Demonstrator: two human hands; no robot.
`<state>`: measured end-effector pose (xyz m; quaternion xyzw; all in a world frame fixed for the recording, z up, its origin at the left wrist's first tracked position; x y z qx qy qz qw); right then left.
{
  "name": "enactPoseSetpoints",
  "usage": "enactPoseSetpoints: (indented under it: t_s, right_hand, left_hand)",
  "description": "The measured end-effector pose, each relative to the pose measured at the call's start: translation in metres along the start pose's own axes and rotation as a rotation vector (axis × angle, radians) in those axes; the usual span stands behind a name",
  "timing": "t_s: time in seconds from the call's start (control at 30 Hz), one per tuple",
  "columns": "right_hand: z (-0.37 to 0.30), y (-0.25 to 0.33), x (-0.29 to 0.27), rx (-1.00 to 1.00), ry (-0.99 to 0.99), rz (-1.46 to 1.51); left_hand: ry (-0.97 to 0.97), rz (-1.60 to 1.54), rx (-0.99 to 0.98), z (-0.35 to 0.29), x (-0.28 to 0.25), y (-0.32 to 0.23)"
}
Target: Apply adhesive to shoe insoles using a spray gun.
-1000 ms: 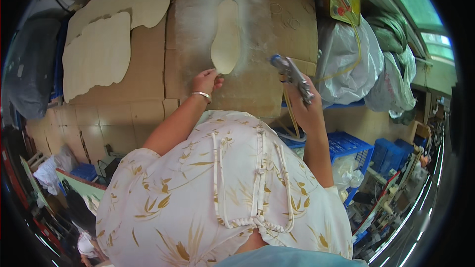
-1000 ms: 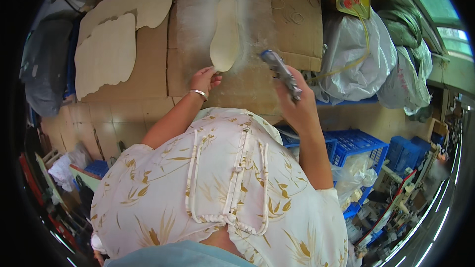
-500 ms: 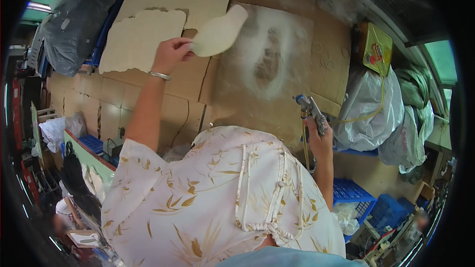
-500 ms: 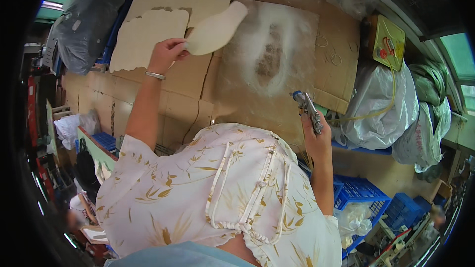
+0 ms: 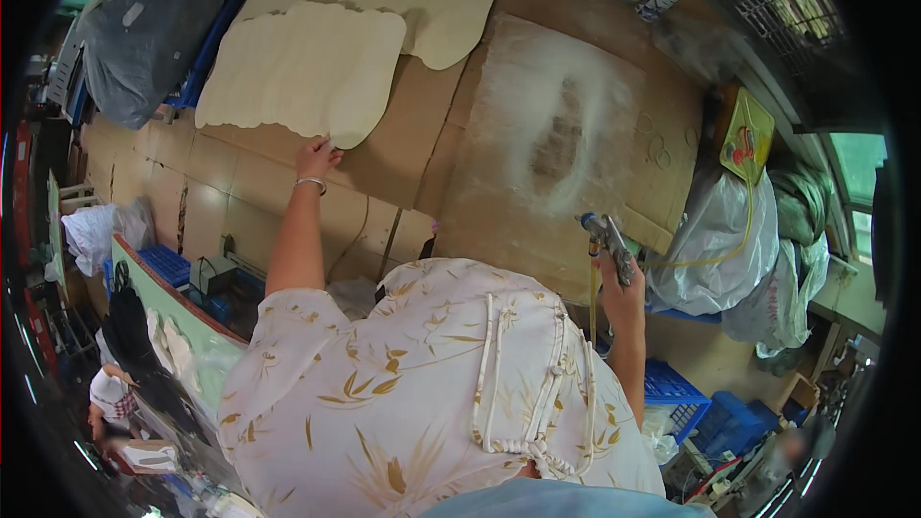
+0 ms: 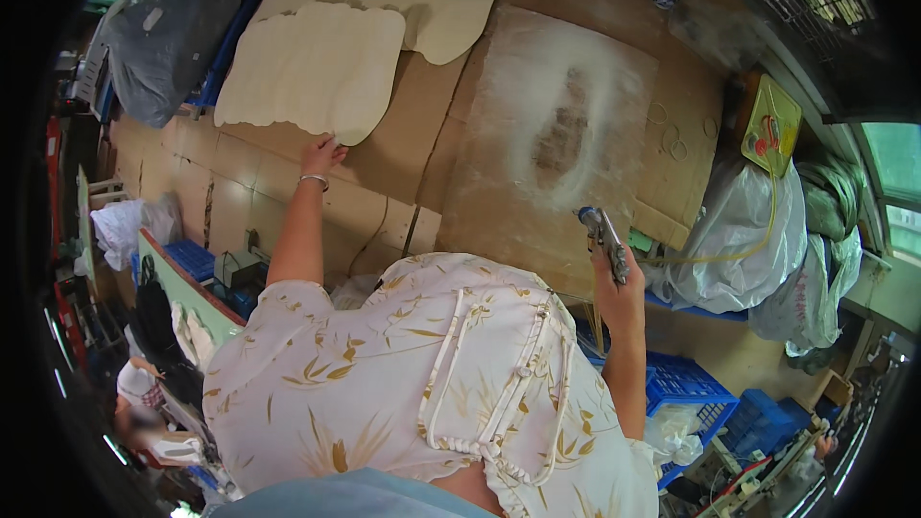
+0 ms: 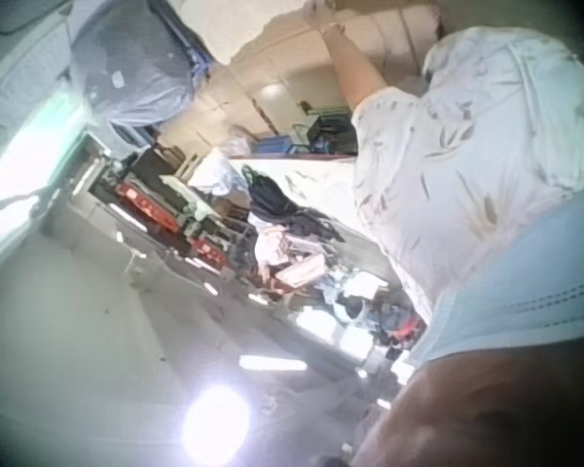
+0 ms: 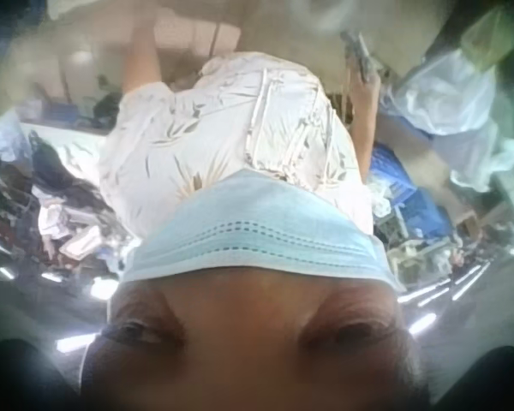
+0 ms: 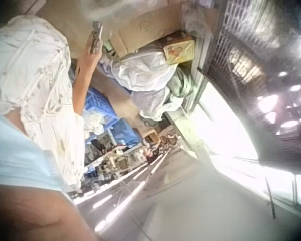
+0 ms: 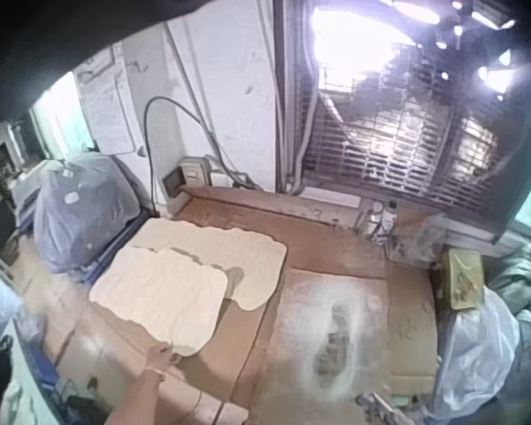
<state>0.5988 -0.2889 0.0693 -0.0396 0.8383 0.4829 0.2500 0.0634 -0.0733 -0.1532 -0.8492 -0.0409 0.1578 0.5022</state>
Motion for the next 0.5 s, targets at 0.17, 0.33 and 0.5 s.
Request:
enactPoseSetpoints:
  t_s: [0.17, 0.33, 0.5]
  right_hand:
    - [-0.004, 0.009, 0.016, 0.053, 0.023, -0.063]
    - [-0.005, 0.009, 0.027, 0.077, 0.033, -0.074]
    - [0.007, 0.019, 0.041, 0.003, 0.141, -0.073]
  left_hand:
    - [-0.022, -0.133, 0.032, 0.009, 0.008, 0.000]
    - [-0.227, 0.491, 0.214, -0.015, 0.008, -0.037]
    - [-0.454, 0.763, 0.342, -0.061, -0.028, -0.014]
Point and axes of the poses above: each hand's wrist, its own z-axis towards the middle knuckle, its own x-axis out of the palm, y = z × x, the point moved 6 cm from there along z, towards the middle knuckle, and after that the axes turned 6 degrees about x, right-handed, at the moved point
